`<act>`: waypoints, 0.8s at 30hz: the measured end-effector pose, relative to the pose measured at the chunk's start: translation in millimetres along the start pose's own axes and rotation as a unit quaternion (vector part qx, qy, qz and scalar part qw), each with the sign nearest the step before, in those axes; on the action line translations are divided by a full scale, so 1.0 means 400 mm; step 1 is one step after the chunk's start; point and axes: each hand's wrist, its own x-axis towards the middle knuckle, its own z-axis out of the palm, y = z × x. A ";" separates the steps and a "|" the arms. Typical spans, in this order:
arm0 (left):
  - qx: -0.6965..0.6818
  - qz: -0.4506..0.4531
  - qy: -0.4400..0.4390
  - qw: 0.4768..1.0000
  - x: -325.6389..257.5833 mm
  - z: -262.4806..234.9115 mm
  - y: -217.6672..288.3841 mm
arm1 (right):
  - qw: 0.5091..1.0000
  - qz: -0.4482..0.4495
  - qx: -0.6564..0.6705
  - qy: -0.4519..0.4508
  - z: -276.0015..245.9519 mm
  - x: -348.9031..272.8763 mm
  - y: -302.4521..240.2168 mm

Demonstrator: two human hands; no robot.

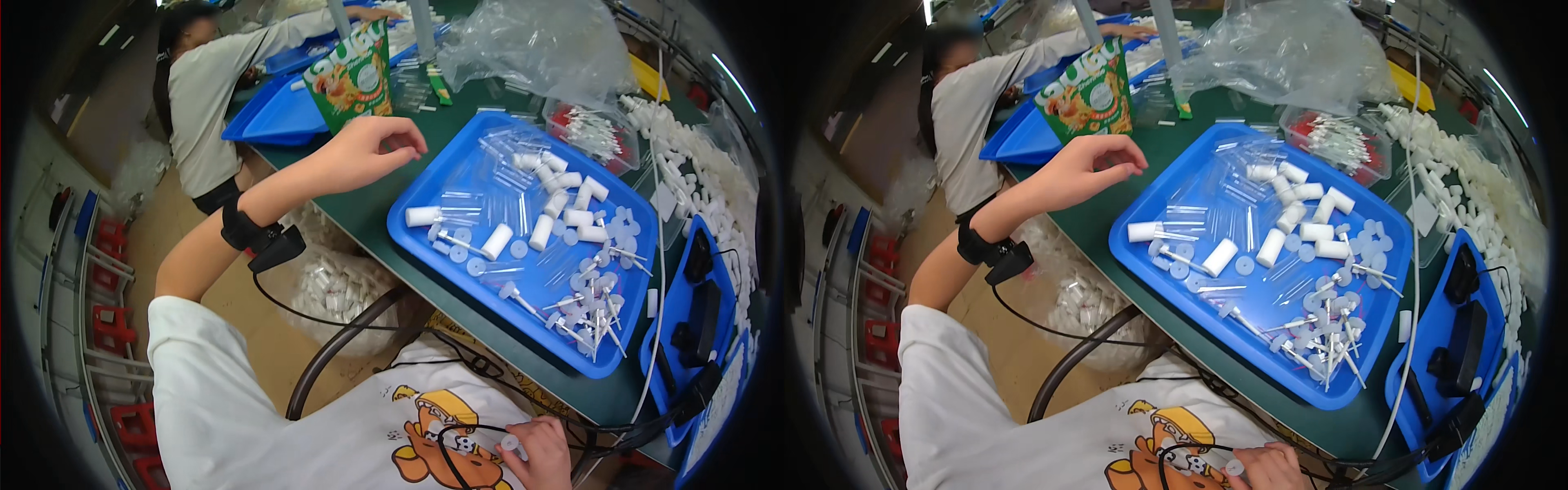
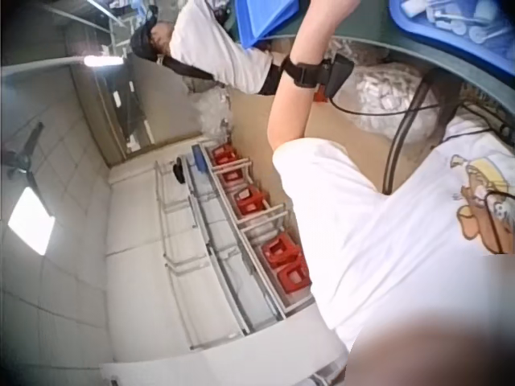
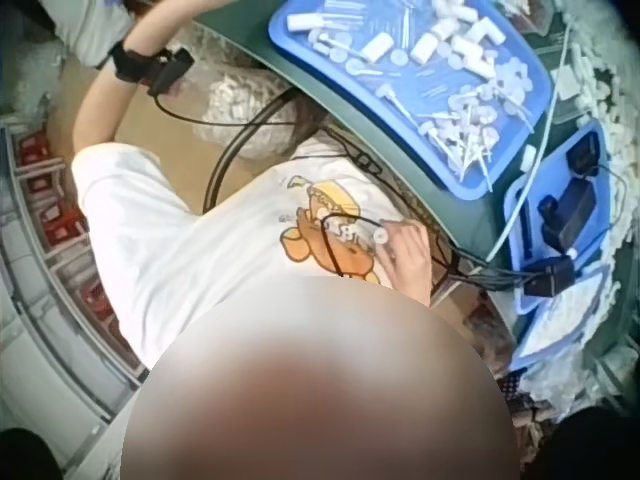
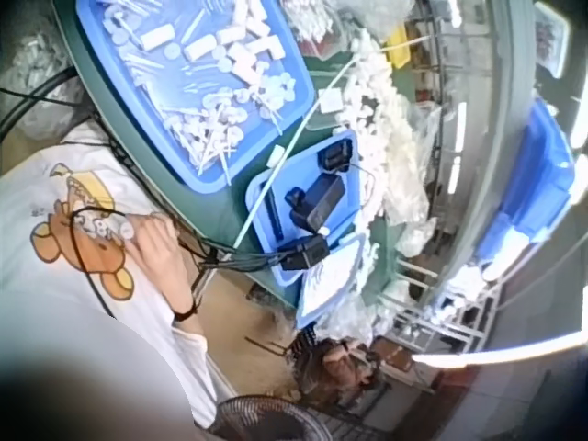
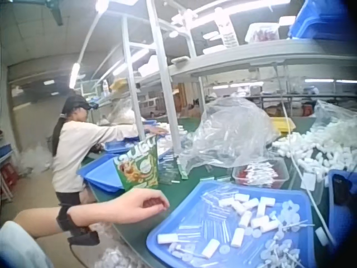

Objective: The person assembles small white plastic components by hand at a factory workstation. They repeatedly pick up cylindrical bodies and caps, insert a thin rod into the body, and snap the cap on, placing the finished units into a blue tray. The person also handles clear plastic bags and sorts parts from a pile on the table.

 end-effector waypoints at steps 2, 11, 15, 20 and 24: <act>0.054 0.001 0.039 0.998 0.016 -0.008 -0.016 | 1.000 -0.006 0.002 0.002 0.000 -0.004 0.000; 0.343 0.170 0.076 0.921 0.286 0.048 -0.122 | 0.999 -0.018 0.002 0.035 0.004 -0.030 0.028; 0.439 0.053 0.048 0.896 0.369 0.044 -0.175 | 0.999 -0.009 0.007 0.031 -0.013 -0.039 0.032; 0.347 -0.192 0.053 0.916 0.408 0.010 -0.310 | 0.999 0.028 0.002 0.039 -0.010 -0.059 0.057; 0.392 -0.161 0.128 0.897 0.399 0.077 -0.393 | 0.997 0.037 0.027 0.057 -0.005 -0.065 0.077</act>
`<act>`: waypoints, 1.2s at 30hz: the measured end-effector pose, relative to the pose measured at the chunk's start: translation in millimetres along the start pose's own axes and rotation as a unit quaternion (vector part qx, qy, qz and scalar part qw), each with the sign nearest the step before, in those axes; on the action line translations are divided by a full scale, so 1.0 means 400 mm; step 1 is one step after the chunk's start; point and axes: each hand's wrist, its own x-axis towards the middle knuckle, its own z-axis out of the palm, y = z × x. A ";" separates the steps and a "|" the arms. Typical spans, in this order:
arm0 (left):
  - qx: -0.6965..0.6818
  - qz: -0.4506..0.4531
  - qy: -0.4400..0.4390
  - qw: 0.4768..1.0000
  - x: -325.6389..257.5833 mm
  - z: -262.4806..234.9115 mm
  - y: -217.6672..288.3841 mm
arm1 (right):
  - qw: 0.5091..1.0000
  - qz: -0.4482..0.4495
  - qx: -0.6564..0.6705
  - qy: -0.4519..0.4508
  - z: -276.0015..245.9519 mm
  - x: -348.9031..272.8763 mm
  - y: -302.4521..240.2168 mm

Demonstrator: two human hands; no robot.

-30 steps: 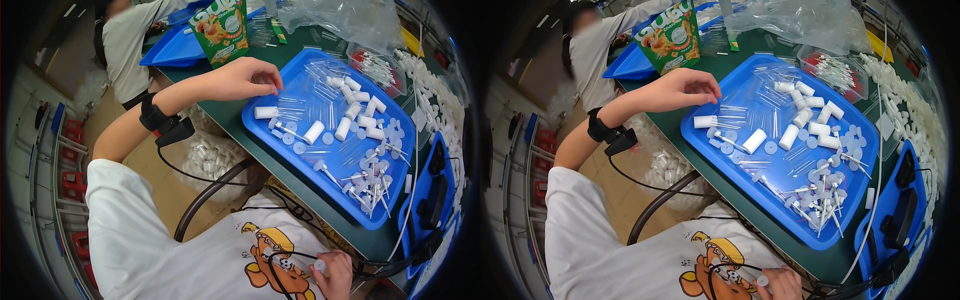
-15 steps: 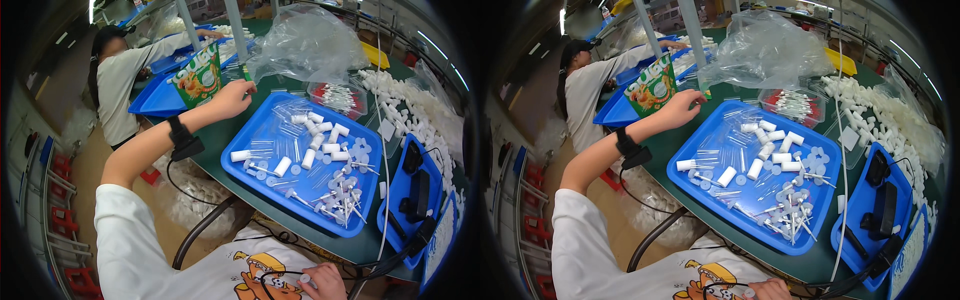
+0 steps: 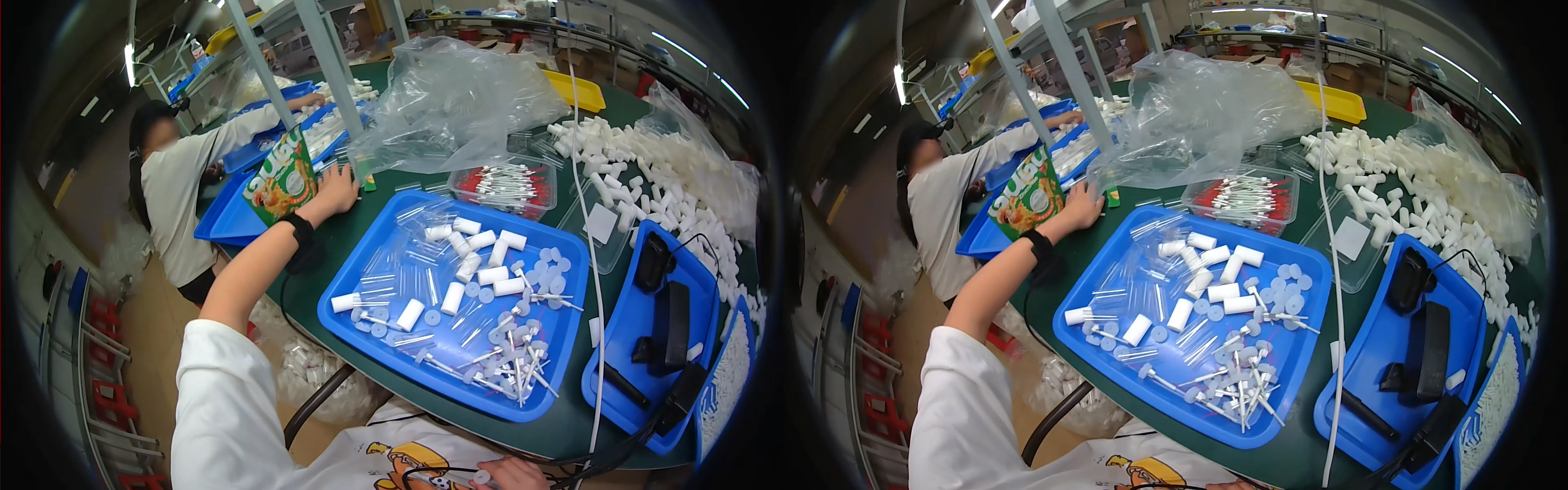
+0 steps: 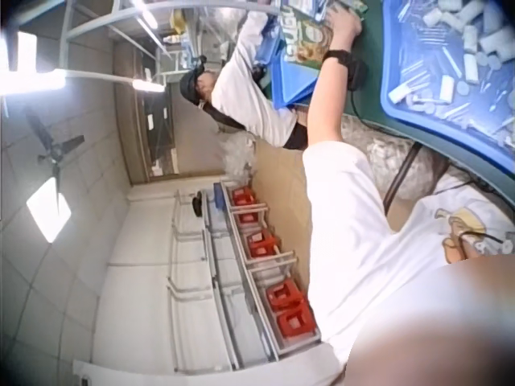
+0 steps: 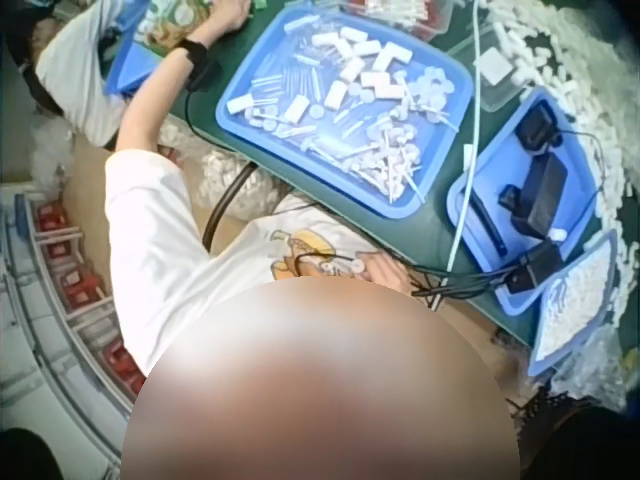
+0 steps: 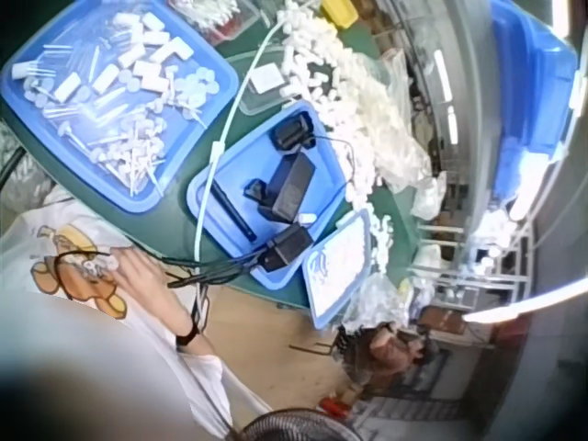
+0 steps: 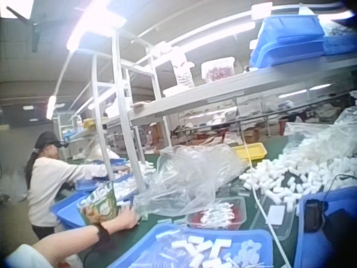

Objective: The person assembles small white plastic components by hand at a factory workstation. They repeatedly pick up cylindrical bodies and caps, insert a thin rod into the body, and snap the cap on, placing the finished units into a blue tray. The person also handles clear plastic bags and sorts parts from a pile on the table.

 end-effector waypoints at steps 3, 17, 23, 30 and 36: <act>-0.007 -0.028 -0.022 0.999 -0.007 -0.033 0.018 | 0.999 -0.007 0.019 0.029 -0.005 0.005 0.006; -0.051 0.109 0.182 0.976 -0.036 -0.015 -0.002 | 0.998 0.035 0.060 -0.007 -0.037 0.000 0.009; -0.069 0.113 0.143 0.981 -0.031 -0.039 0.021 | 0.998 0.035 0.058 -0.009 -0.040 0.004 0.004; -0.078 0.089 0.134 0.984 -0.034 -0.058 0.026 | 0.999 0.015 0.043 0.004 -0.033 0.003 0.008; -0.193 0.053 0.248 0.948 0.000 -0.039 -0.007 | 1.000 0.010 0.029 0.007 -0.023 0.002 0.012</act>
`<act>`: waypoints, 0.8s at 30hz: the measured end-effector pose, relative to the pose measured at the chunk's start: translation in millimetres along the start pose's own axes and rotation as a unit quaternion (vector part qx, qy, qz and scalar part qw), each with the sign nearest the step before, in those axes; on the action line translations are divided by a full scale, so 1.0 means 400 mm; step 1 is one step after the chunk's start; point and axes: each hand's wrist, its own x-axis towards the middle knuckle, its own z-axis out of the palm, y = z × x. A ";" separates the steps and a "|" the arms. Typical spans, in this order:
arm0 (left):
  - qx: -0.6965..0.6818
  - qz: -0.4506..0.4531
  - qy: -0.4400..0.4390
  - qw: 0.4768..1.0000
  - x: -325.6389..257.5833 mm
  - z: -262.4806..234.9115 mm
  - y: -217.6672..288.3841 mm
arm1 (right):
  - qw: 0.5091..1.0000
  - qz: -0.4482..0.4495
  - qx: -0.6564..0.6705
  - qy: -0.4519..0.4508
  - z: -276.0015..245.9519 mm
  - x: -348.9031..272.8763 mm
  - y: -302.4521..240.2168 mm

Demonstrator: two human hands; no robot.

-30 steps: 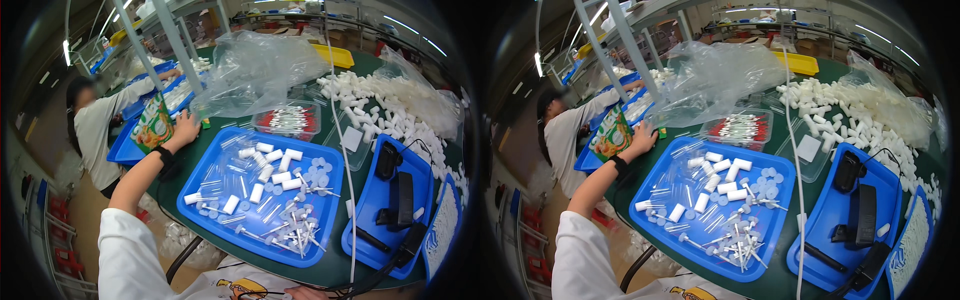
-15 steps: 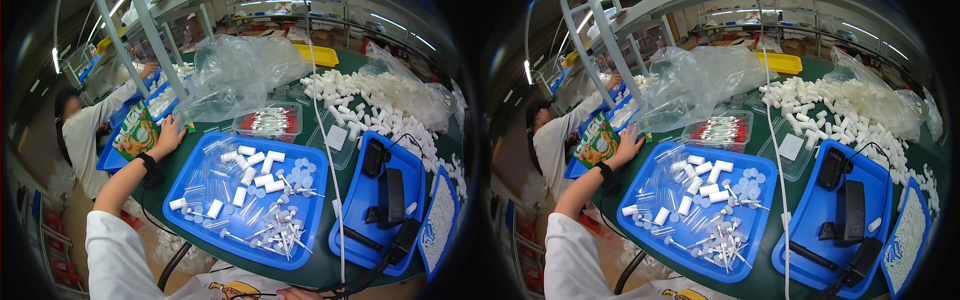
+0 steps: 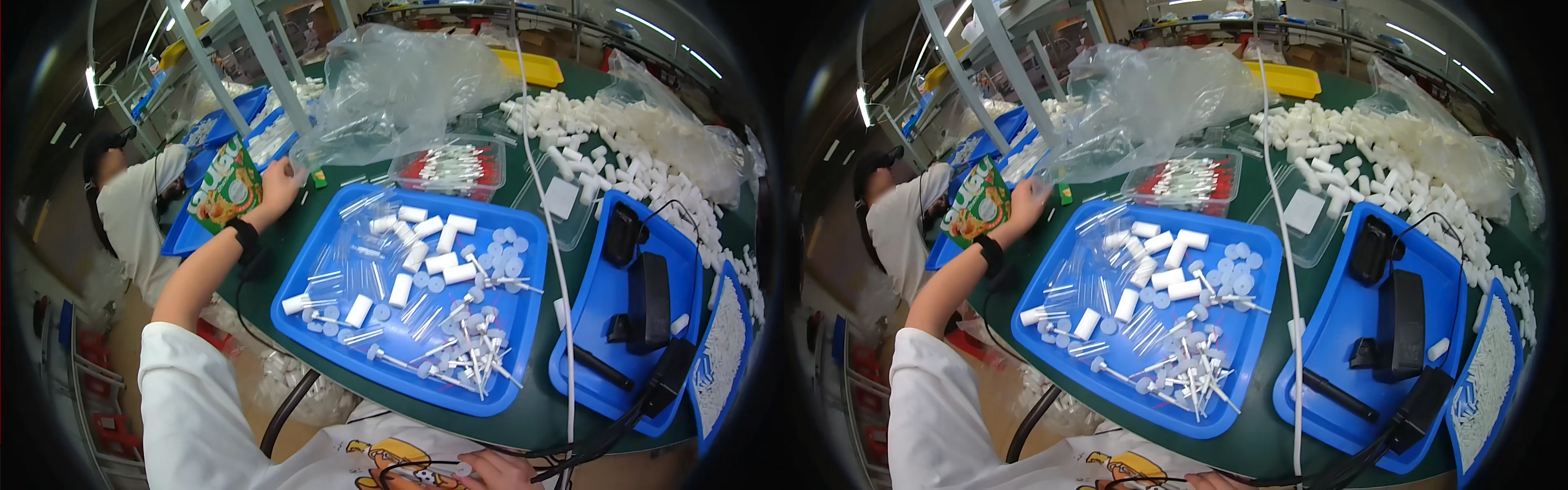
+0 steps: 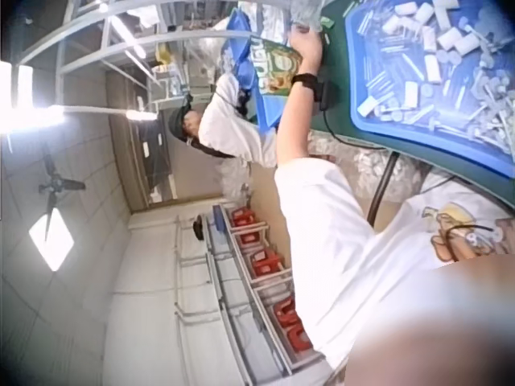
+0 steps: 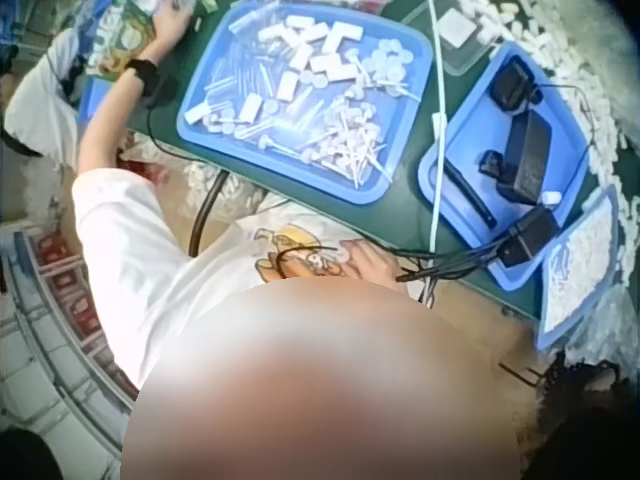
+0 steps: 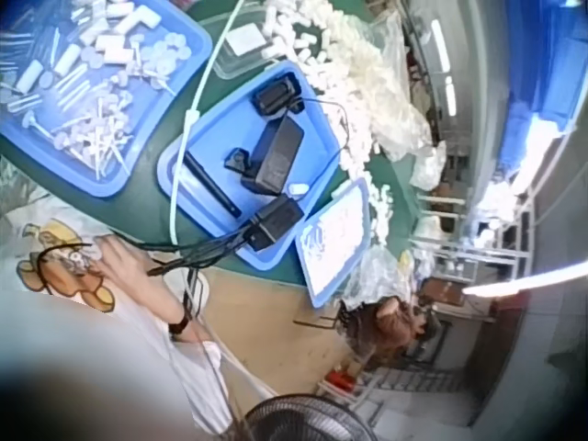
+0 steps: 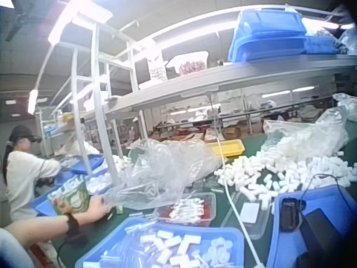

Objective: The person assembles small white plastic components by hand at a factory workstation. They repeatedly pick up cylindrical bodies and caps, insert a thin rod into the body, and snap the cap on, placing the finished units into a blue tray. The person also handles clear plastic bags and sorts parts from a pile on the table.

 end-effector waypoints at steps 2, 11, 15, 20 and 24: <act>-0.101 -0.141 -0.019 0.985 0.004 -0.021 0.005 | 1.000 -0.019 -0.016 0.004 0.003 -0.001 0.006; -0.207 -0.119 -0.339 0.910 -0.119 -0.307 0.406 | 1.000 0.027 0.001 -0.013 0.013 -0.003 0.006; -0.277 -0.100 -0.403 0.867 -0.153 -0.353 0.503 | 1.000 0.018 0.005 -0.010 0.016 0.000 0.012; -0.395 -0.158 -0.390 0.817 -0.095 -0.347 0.454 | 1.000 0.030 0.002 -0.010 0.017 -0.007 0.016; -0.221 -0.175 -0.331 0.900 -0.026 -0.269 0.281 | 1.000 0.015 -0.006 -0.013 0.002 0.002 0.011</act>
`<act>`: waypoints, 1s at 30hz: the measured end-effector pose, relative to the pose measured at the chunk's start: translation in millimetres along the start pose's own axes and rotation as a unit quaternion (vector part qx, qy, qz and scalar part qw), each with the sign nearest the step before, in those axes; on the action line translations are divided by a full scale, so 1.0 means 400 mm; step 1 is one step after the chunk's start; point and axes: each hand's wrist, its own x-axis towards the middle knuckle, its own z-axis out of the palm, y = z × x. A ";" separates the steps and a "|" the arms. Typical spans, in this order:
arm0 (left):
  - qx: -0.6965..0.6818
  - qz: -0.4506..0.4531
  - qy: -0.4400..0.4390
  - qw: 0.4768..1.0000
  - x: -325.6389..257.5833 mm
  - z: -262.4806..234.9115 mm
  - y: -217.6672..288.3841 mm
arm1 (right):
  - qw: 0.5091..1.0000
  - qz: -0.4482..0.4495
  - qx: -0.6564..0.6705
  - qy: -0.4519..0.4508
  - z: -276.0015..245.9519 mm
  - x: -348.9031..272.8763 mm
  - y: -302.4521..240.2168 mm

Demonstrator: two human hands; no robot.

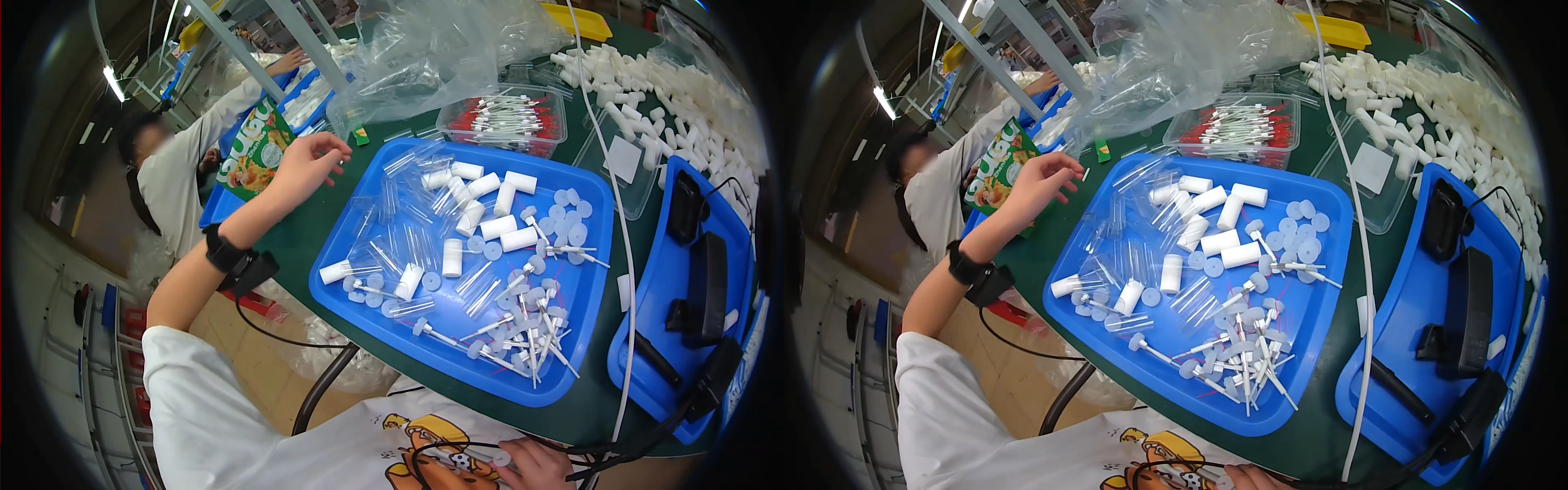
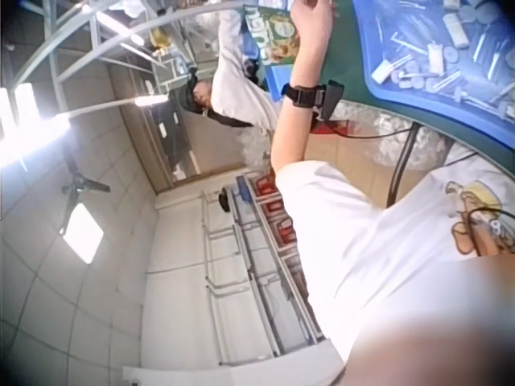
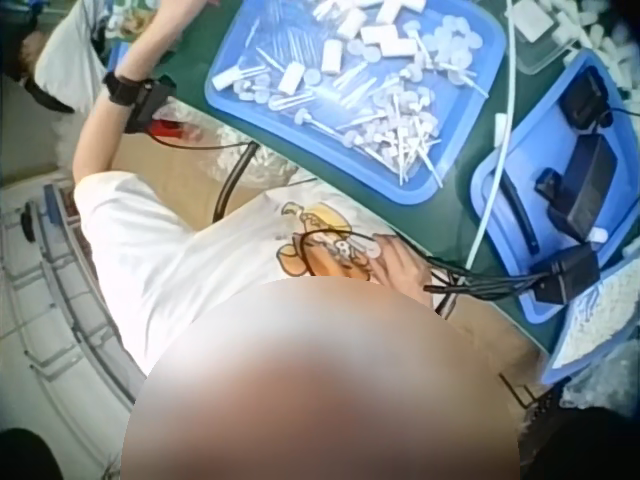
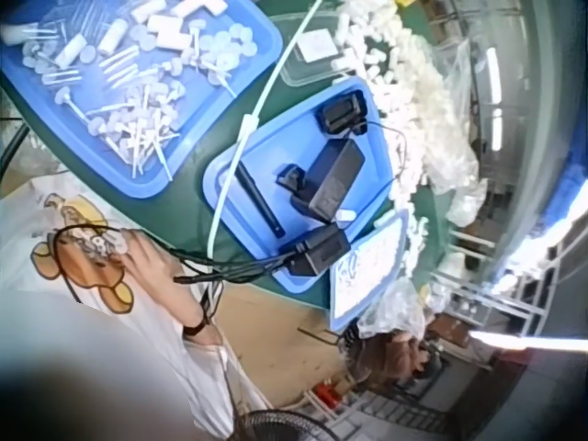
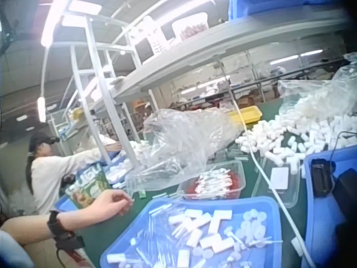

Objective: The person assembles small white plastic components by hand at a factory workstation. They repeatedly pick up cylindrical bodies and caps, insert a thin rod into the body, and snap the cap on, placing the finished units into a blue tray. The person also handles clear plastic bags and sorts parts from a pile on the table.

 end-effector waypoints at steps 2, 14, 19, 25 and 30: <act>0.118 0.026 0.026 0.992 0.060 -0.010 -0.092 | 1.000 0.007 0.006 -0.006 -0.003 0.001 -0.001; 0.378 0.062 0.078 0.920 0.142 0.007 -0.191 | 0.999 0.009 -0.019 -0.032 -0.021 -0.002 -0.014; 0.374 0.131 0.061 0.916 0.062 -0.039 -0.196 | 0.993 -0.042 -0.082 -0.077 -0.019 -0.002 0.012; 0.360 0.118 0.050 0.924 -0.107 -0.036 -0.006 | 0.994 -0.063 -0.076 -0.055 -0.016 -0.011 0.003; 0.261 0.196 -0.003 0.945 -0.265 0.076 0.217 | 0.995 -0.060 -0.067 -0.039 -0.013 -0.012 -0.018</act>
